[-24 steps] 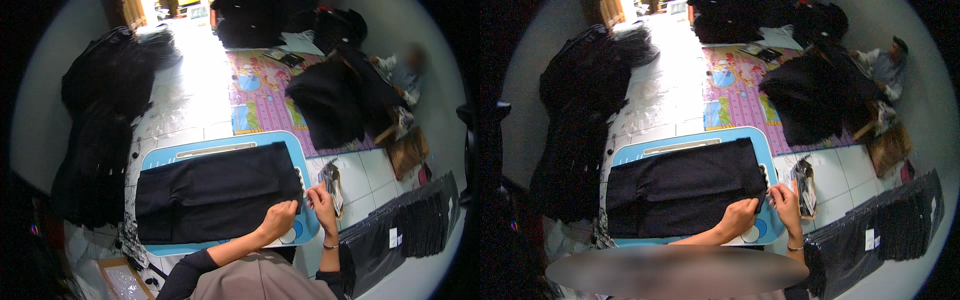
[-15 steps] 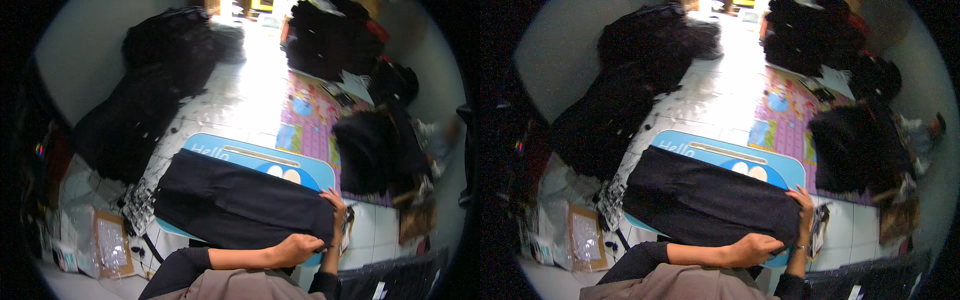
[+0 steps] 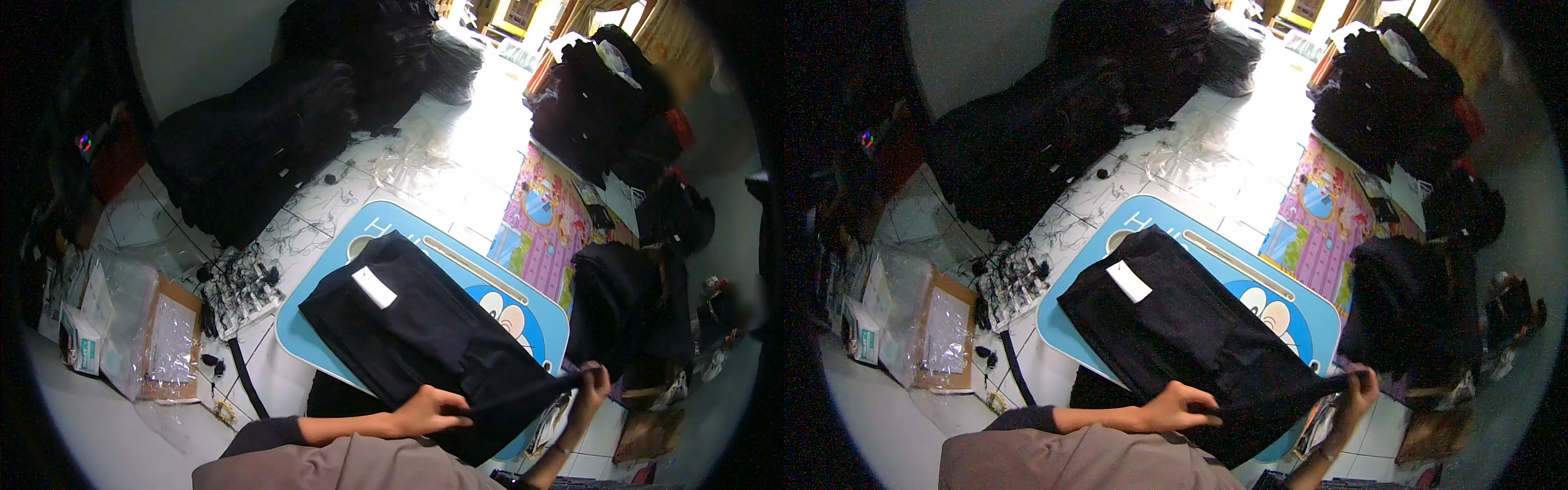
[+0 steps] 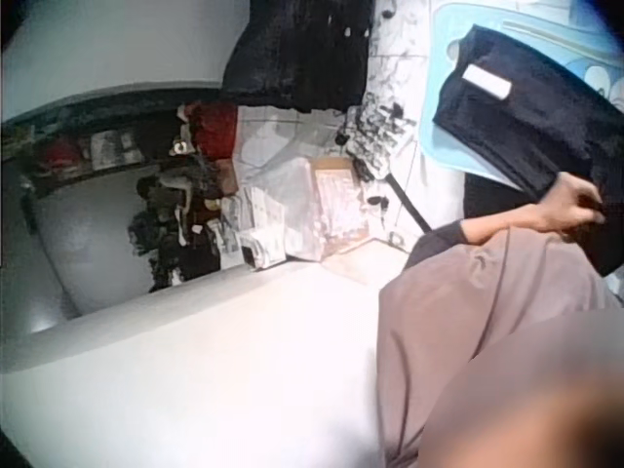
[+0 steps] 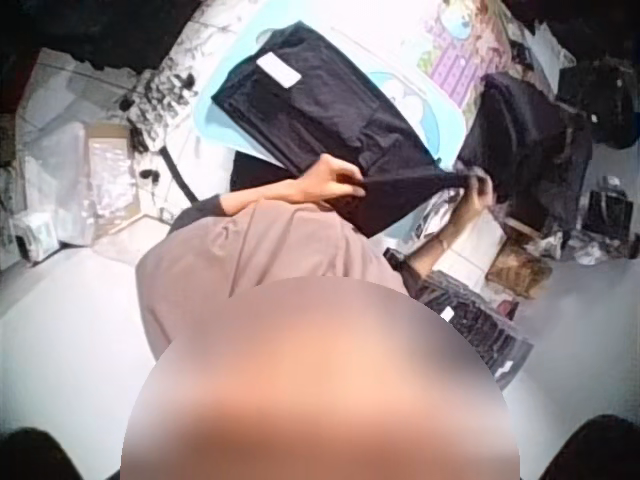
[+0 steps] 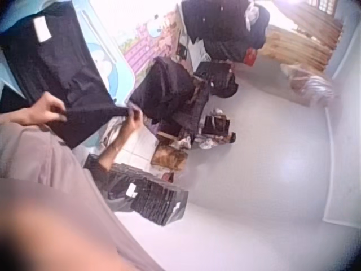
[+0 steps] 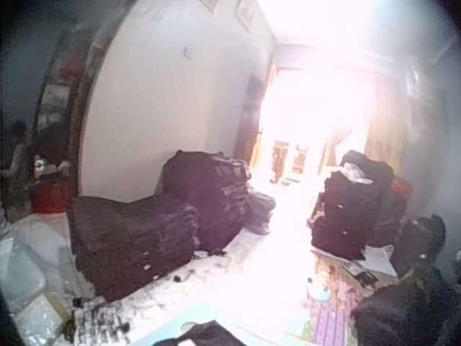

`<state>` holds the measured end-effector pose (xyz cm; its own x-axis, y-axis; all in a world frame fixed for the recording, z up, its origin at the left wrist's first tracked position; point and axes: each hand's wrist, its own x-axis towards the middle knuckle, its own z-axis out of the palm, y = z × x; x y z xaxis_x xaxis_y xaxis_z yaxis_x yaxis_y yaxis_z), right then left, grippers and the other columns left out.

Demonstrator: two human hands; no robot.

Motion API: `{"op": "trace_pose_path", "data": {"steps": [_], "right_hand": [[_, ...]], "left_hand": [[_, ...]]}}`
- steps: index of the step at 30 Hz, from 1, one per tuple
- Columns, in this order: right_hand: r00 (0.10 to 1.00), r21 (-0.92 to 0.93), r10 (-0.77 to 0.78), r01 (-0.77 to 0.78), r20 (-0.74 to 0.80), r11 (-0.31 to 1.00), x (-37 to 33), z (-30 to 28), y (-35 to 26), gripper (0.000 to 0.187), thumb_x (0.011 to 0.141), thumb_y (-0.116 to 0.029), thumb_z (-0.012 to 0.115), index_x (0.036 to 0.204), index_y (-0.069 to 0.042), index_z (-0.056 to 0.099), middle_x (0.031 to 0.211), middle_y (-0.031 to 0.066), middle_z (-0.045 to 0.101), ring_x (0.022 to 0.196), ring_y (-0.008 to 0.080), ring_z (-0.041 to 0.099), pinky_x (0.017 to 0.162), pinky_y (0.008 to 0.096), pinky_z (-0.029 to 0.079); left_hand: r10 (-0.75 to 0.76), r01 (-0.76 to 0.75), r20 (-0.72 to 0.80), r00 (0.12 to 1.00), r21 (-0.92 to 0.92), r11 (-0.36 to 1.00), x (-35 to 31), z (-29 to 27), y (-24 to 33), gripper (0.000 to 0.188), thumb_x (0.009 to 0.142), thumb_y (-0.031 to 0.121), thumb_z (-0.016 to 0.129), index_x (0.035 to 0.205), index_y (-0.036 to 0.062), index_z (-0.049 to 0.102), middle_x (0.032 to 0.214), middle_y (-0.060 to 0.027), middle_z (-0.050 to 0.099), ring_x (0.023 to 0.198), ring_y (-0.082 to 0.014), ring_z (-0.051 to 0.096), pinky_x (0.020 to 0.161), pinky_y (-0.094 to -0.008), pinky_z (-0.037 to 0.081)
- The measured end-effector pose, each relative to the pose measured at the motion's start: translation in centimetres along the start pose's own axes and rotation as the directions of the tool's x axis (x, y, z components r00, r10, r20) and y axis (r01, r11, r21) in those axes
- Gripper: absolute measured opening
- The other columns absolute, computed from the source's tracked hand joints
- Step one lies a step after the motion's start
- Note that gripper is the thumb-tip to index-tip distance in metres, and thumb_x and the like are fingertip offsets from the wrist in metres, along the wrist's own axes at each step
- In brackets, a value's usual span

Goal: The person folds a black garment on a blue Doraemon-themed board, places it into a clear plastic bag, and sets it aside. They then pick up another black garment, fold it, and begin trimming loose threads with scissors.

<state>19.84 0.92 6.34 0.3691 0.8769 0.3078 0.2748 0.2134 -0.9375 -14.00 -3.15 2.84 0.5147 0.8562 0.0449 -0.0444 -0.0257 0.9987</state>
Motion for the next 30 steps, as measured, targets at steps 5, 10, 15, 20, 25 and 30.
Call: {"op": "trace_pose_path", "data": {"steps": [5, 10, 15, 20, 25, 30], "right_hand": [[0.887, -0.042, -0.01, 0.033, 0.462, 0.999, 6.6, 18.4, -1.1, 0.017, 0.087, -0.012, 0.066, 0.093, 0.003, 0.067, 0.081, -0.0018, 0.062, 0.073, 0.0075, 0.053, 0.066, 0.0229, 0.043], [0.643, 0.004, -0.016, 0.019, 0.766, 1.0, 8.6, 36.3, -0.7, 0.023, 0.088, -0.018, 0.066, 0.092, 0.005, 0.068, 0.076, -0.0003, 0.064, 0.071, 0.0076, 0.054, 0.065, 0.025, 0.044], [0.665, -0.338, 0.076, 0.275, 0.743, 0.9, 7.2, 42.4, 2.4, 0.025, 0.089, -0.026, 0.063, 0.097, -0.002, 0.068, 0.081, 0.0193, 0.068, 0.076, 0.0288, 0.066, 0.069, 0.0391, 0.049], [0.789, -0.572, -0.002, 0.447, 0.614, 0.687, 5.0, 43.5, 2.1, 0.026, 0.09, -0.031, 0.06, 0.086, -0.005, 0.06, 0.079, 0.0218, 0.064, 0.078, 0.0443, 0.061, 0.064, 0.0492, 0.046], [0.845, -0.565, -0.271, 0.515, 0.461, 0.644, 3.6, 44.3, 2.3, 0.04, 0.089, -0.043, 0.06, 0.085, -0.004, 0.059, 0.082, 0.0148, 0.061, 0.086, 0.0343, 0.059, 0.073, 0.0449, 0.044], [0.822, -0.558, -0.317, 0.557, 0.473, 0.615, 3.2, 43.6, 3.0, 0.063, 0.083, -0.061, 0.059, 0.072, 0.001, 0.062, 0.072, 0.0175, 0.062, 0.074, 0.0347, 0.06, 0.068, 0.0445, 0.046]], "left_hand": [[-0.103, 0.093, -0.484, 0.869, -0.046, 0.995, -4.9, -8.4, -1.1, 0.015, 0.078, 0.009, 0.077, 0.09, 0.0008, 0.072, 0.077, -0.0038, 0.069, 0.069, -0.0068, 0.061, 0.06, -0.0232, 0.047], [-0.058, 0.23, -0.762, 0.645, 0.121, 0.966, -8.9, -18.0, -1.1, 0.019, 0.081, 0.009, 0.075, 0.092, -0.004, 0.068, 0.078, -0.0035, 0.069, 0.072, -0.0054, 0.061, 0.063, -0.0215, 0.048], [-0.2, 0.269, -0.747, 0.634, -0.028, 0.963, -9.4, -20.8, -2.2, 0.02, 0.088, 0.014, 0.068, 0.097, -0.0041, 0.066, 0.077, -0.0016, 0.068, 0.067, -0.0034, 0.059, 0.061, -0.0205, 0.047], [-0.294, 0.385, -0.808, 0.51, -0.091, 0.919, -8.8, -20.5, -1.5, 0.019, 0.088, 0.014, 0.068, 0.097, -0.0033, 0.065, 0.072, -0.0041, 0.067, 0.061, -0.0054, 0.059, 0.056, -0.0209, 0.046], [-0.151, 0.407, -0.858, 0.491, 0.073, 0.911, -9.0, -20.5, -1.3, 0.022, 0.083, 0.01, 0.073, 0.098, -0.0034, 0.064, 0.067, -0.003, 0.063, 0.056, -0.0059, 0.057, 0.051, -0.0216, 0.046], [-0.019, 0.41, -0.777, 0.629, 0.312, 0.857, -9.8, -20.7, -1.8, 0.027, 0.082, 0.014, 0.072, 0.099, -0.0055, 0.064, 0.074, -0.0133, 0.066, 0.062, -0.018, 0.062, 0.058, -0.029, 0.048]]}}
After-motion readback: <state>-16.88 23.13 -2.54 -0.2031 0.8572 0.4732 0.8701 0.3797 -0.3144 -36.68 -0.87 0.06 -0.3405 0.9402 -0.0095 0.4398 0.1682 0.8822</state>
